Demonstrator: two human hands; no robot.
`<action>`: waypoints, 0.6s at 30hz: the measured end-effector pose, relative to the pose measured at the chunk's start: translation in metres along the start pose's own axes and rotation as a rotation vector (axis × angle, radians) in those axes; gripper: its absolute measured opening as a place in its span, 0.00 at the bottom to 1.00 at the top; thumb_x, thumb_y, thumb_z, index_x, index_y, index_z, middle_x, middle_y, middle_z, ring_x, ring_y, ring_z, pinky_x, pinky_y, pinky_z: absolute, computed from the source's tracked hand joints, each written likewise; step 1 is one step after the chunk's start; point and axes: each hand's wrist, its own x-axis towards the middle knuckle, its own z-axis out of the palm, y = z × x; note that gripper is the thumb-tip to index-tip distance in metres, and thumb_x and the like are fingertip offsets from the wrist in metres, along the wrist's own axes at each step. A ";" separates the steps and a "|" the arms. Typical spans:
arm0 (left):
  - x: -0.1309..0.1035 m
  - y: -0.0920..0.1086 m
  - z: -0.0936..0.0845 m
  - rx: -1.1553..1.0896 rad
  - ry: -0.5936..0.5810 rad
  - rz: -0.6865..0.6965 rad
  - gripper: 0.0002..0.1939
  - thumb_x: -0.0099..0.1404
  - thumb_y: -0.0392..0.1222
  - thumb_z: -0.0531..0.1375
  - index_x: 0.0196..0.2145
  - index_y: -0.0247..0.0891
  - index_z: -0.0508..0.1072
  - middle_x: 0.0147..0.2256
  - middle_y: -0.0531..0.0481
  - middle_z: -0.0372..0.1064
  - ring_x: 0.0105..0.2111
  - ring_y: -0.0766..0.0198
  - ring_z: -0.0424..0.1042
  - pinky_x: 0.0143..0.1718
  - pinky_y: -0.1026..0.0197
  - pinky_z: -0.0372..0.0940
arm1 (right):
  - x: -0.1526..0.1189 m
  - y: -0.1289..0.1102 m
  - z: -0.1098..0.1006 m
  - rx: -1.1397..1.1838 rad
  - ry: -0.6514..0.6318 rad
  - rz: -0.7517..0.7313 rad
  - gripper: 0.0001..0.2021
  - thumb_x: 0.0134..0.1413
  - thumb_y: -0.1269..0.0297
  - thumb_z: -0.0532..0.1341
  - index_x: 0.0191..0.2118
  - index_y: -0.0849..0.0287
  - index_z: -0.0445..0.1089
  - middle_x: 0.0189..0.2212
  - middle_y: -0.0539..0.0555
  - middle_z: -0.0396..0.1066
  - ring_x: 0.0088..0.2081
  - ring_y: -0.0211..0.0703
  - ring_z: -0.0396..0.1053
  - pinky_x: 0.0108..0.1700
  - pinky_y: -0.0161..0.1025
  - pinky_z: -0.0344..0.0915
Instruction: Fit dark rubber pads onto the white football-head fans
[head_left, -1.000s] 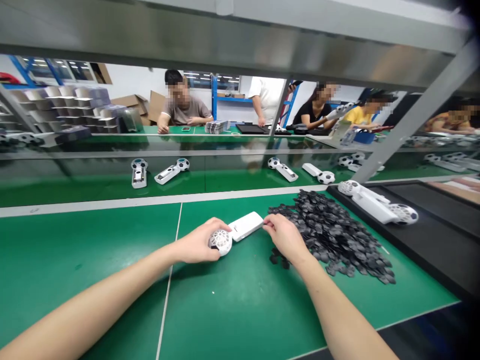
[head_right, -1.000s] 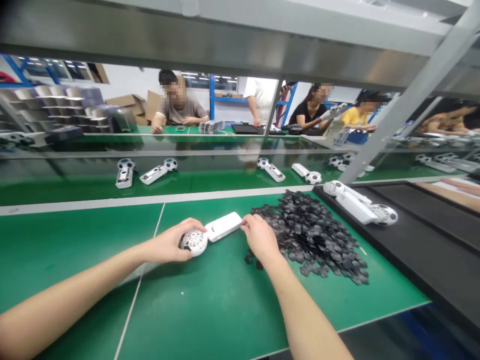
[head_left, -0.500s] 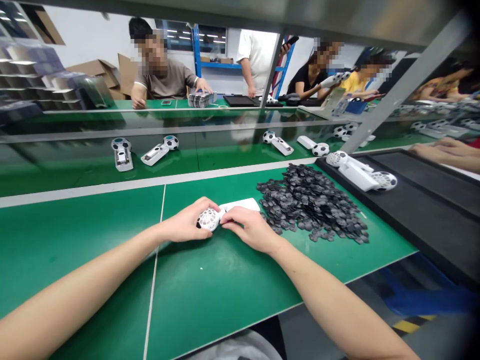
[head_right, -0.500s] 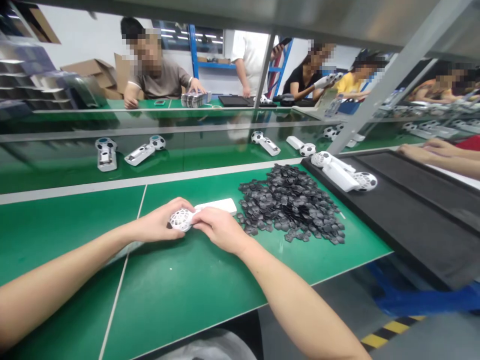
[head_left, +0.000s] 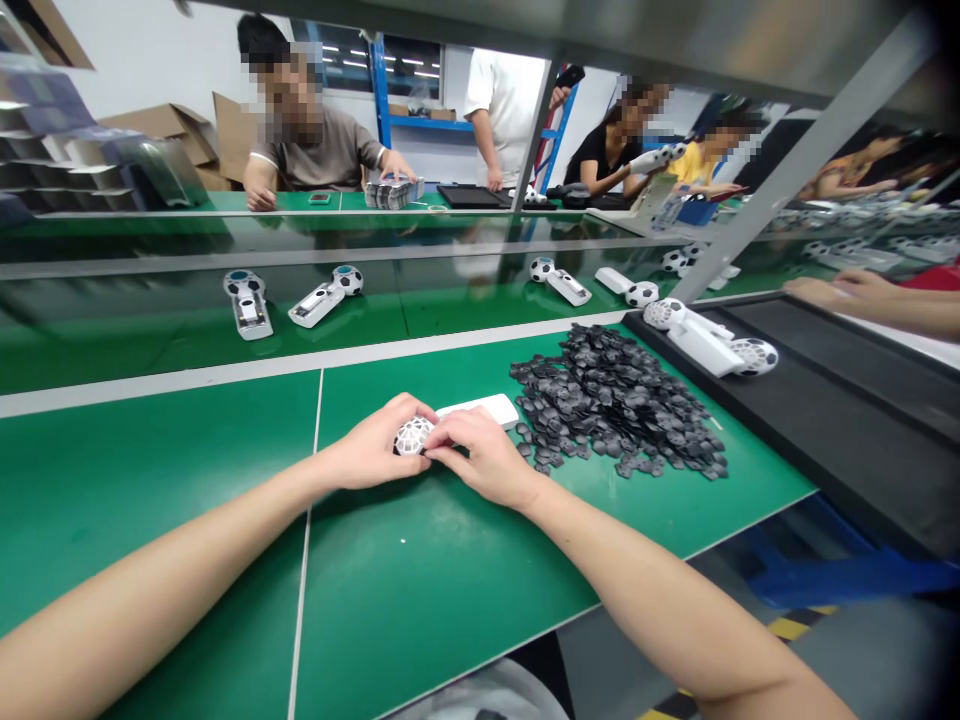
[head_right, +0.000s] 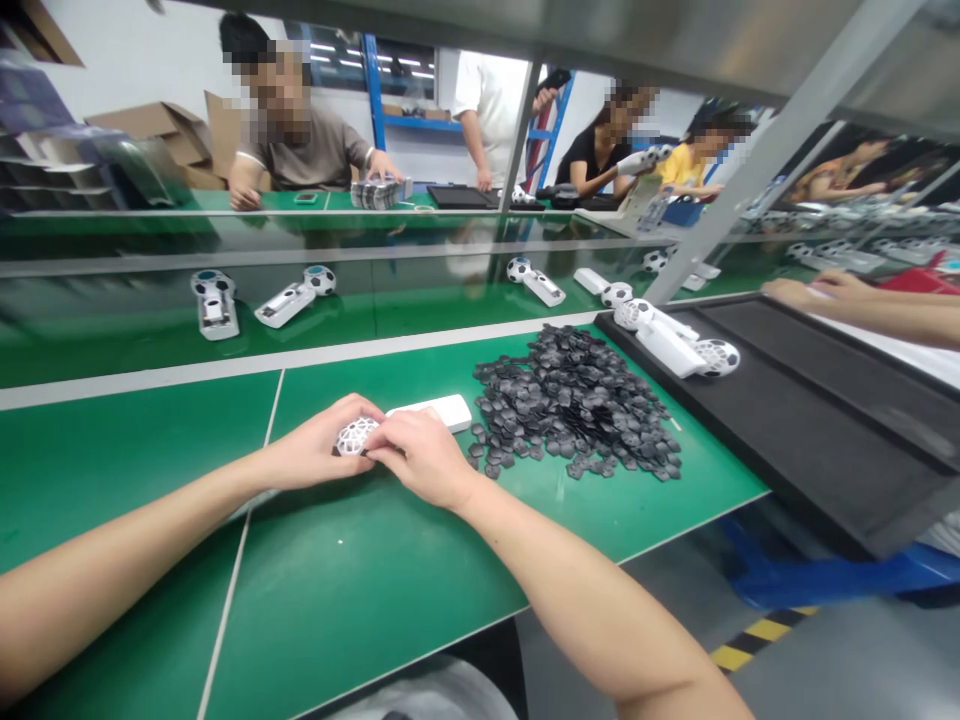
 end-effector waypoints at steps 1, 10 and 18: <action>0.000 0.000 0.000 -0.004 0.008 -0.002 0.17 0.53 0.41 0.58 0.42 0.40 0.64 0.41 0.50 0.59 0.41 0.58 0.62 0.44 0.56 0.60 | 0.000 -0.001 0.000 0.005 0.001 0.006 0.02 0.53 0.69 0.59 0.31 0.58 0.68 0.29 0.50 0.72 0.35 0.38 0.67 0.42 0.38 0.57; 0.000 0.002 0.004 -0.054 0.034 -0.016 0.15 0.53 0.41 0.58 0.40 0.39 0.64 0.39 0.50 0.60 0.41 0.58 0.62 0.44 0.55 0.59 | 0.005 -0.004 -0.002 0.011 0.007 0.142 0.03 0.48 0.69 0.62 0.27 0.58 0.66 0.27 0.48 0.67 0.33 0.39 0.62 0.39 0.39 0.57; 0.031 -0.004 -0.022 -0.269 0.137 -0.231 0.20 0.50 0.44 0.58 0.43 0.39 0.63 0.33 0.51 0.66 0.31 0.61 0.67 0.31 0.61 0.63 | 0.003 -0.005 -0.006 -0.043 0.271 -0.019 0.03 0.50 0.64 0.60 0.31 0.55 0.69 0.36 0.53 0.67 0.41 0.42 0.63 0.44 0.41 0.61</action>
